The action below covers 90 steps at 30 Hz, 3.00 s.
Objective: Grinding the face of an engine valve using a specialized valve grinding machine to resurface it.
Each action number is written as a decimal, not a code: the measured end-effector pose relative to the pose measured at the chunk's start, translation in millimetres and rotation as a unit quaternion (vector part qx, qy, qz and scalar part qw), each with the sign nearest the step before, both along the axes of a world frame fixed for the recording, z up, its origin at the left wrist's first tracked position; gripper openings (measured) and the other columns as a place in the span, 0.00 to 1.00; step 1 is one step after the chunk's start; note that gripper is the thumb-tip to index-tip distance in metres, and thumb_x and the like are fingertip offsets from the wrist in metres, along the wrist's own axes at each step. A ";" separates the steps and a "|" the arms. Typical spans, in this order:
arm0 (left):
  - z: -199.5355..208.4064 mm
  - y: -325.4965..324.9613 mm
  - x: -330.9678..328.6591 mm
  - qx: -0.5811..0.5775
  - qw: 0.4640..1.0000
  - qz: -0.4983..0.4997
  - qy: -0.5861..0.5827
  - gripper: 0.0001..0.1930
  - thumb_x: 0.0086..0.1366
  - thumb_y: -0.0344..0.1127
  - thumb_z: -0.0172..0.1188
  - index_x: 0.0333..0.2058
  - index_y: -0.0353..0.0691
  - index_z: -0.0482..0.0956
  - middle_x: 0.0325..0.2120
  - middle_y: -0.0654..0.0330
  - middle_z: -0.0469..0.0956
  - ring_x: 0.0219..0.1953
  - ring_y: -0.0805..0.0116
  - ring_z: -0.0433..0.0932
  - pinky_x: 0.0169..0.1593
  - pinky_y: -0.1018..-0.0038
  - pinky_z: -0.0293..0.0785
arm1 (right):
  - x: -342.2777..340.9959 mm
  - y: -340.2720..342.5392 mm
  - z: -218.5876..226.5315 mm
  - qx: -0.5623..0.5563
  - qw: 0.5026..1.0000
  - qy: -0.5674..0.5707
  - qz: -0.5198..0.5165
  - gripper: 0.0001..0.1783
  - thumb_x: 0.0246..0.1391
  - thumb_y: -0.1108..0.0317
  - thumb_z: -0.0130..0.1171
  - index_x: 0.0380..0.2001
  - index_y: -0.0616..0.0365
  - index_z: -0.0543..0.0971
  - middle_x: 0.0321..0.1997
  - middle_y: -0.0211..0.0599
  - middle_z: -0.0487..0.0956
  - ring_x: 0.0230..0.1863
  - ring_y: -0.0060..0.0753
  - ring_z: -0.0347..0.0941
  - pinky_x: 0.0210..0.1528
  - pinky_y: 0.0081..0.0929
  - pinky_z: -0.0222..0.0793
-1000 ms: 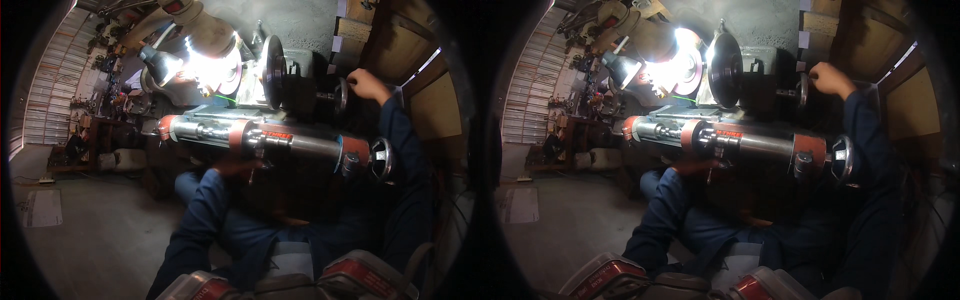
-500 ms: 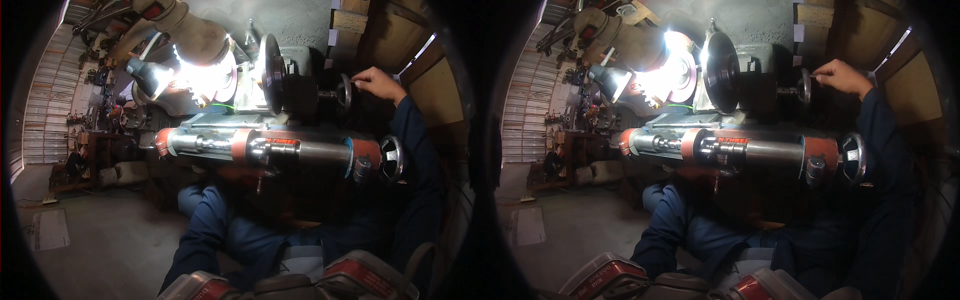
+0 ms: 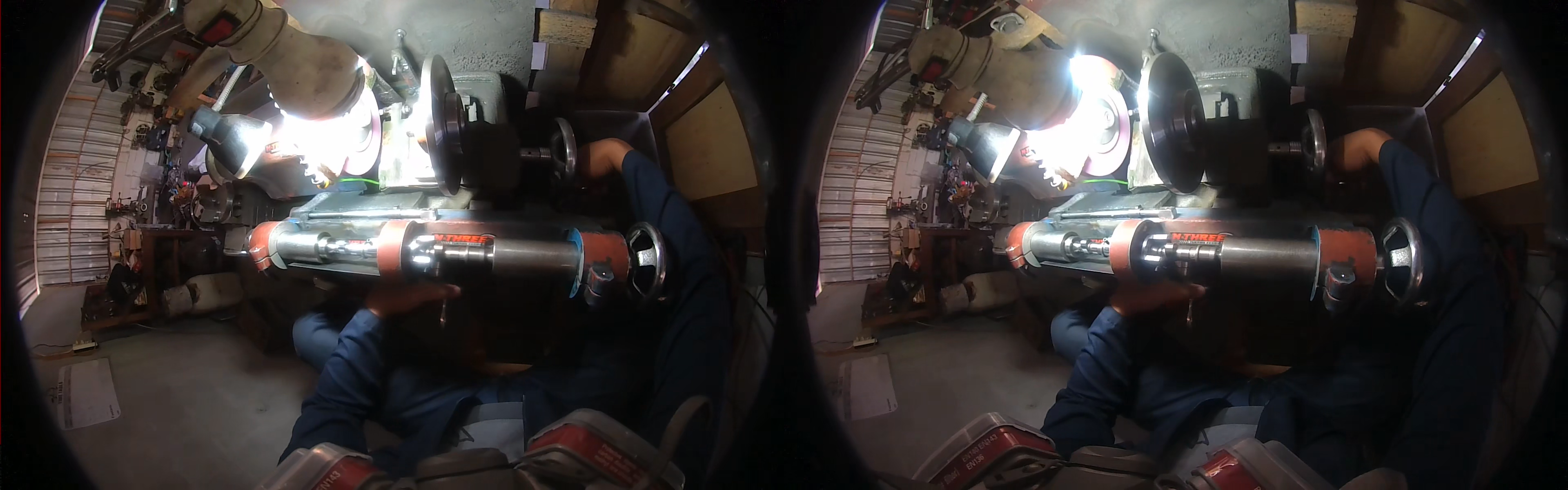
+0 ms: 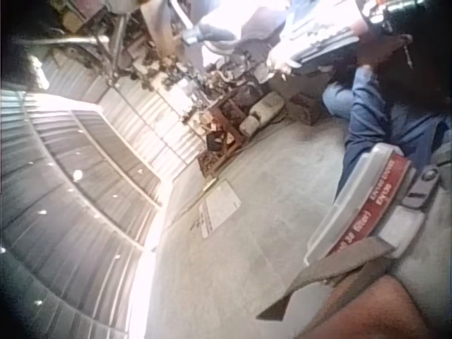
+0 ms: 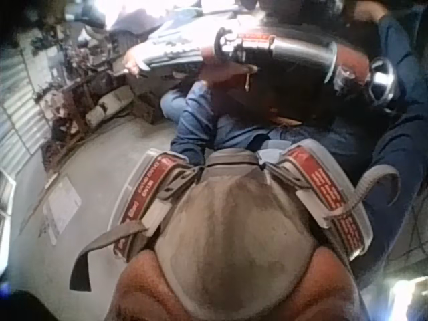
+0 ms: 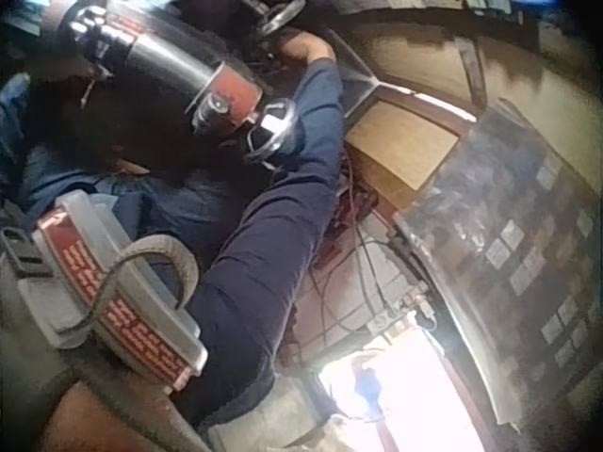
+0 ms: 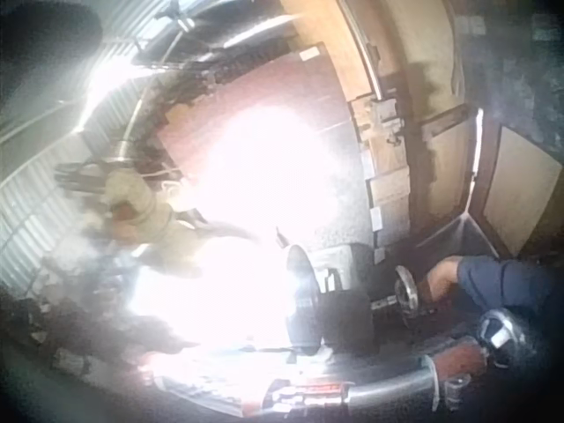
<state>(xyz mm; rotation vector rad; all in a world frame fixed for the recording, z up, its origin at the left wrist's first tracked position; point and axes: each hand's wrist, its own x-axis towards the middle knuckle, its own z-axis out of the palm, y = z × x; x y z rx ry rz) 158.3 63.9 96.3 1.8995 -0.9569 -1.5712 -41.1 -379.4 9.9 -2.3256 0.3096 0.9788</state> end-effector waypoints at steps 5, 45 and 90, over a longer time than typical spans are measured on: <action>-4.8 0.2 12.6 -0.150 0.981 0.024 -0.124 0.20 0.67 0.46 0.66 0.52 0.42 0.83 0.48 0.65 0.82 0.55 0.70 0.77 0.64 0.71 0.69 | 5.7 4.2 30.7 -0.157 0.958 -0.215 -0.105 0.17 0.51 0.71 0.63 0.46 0.59 0.84 0.45 0.52 0.83 0.47 0.52 0.80 0.49 0.41 0.75; -9.8 8.7 18.4 -0.026 0.995 0.076 0.067 0.23 0.59 0.37 0.73 0.52 0.41 0.79 0.47 0.62 0.80 0.52 0.68 0.77 0.57 0.69 0.75 | 3.2 9.0 42.0 -0.259 0.930 -0.230 -0.120 0.14 0.54 0.74 0.58 0.43 0.64 0.82 0.48 0.57 0.82 0.51 0.60 0.78 0.49 0.45 0.75; -22.0 28.9 36.2 -0.058 0.957 0.156 0.237 0.24 0.53 0.35 0.77 0.49 0.40 0.81 0.37 0.60 0.82 0.41 0.67 0.81 0.44 0.72 0.79 | -6.7 26.1 117.2 0.124 0.976 0.015 -0.180 0.11 0.62 0.69 0.56 0.32 0.62 0.85 0.27 0.38 0.85 0.24 0.27 0.81 0.32 0.31 0.78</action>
